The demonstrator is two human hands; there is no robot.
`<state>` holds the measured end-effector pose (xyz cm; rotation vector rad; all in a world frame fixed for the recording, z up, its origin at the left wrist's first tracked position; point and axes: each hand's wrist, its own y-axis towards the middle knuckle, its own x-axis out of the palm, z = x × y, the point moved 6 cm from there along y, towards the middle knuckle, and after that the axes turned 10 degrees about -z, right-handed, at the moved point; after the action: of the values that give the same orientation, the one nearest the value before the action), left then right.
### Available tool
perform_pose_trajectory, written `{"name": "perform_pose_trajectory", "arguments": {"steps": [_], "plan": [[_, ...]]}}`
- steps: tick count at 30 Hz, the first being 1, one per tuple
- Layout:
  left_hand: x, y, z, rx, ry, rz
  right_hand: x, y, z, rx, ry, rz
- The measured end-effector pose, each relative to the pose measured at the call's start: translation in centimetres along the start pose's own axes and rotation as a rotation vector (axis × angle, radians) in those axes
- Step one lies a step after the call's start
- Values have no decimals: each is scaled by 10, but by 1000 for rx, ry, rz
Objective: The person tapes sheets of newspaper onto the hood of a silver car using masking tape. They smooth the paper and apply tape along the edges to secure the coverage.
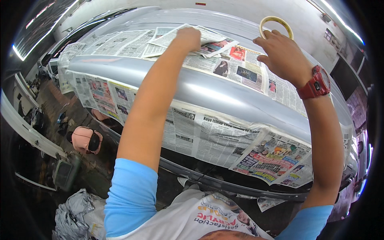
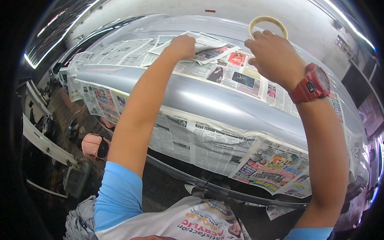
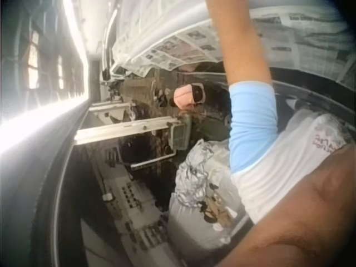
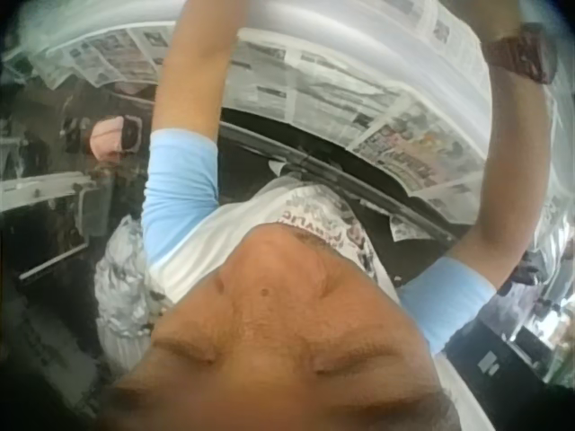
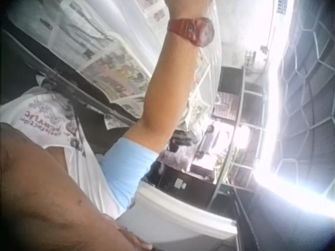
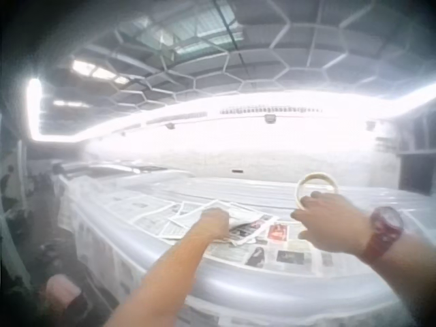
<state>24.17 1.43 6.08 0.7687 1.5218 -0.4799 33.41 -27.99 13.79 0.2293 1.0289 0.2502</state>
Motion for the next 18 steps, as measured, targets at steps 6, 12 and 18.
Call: {"name": "perform_pose_trajectory", "arguments": {"steps": [6, 12, 18], "plan": [[0, -5, -56, 65, -902, 259, 15, 38, -16, 66, 303, 4], [12, -26, -33, 227, -1319, -12, 61, 98, -34, 221, 703, -49], [5, -60, -23, 186, -1266, 213, 79, 121, -49, 314, 1115, 123]]}}
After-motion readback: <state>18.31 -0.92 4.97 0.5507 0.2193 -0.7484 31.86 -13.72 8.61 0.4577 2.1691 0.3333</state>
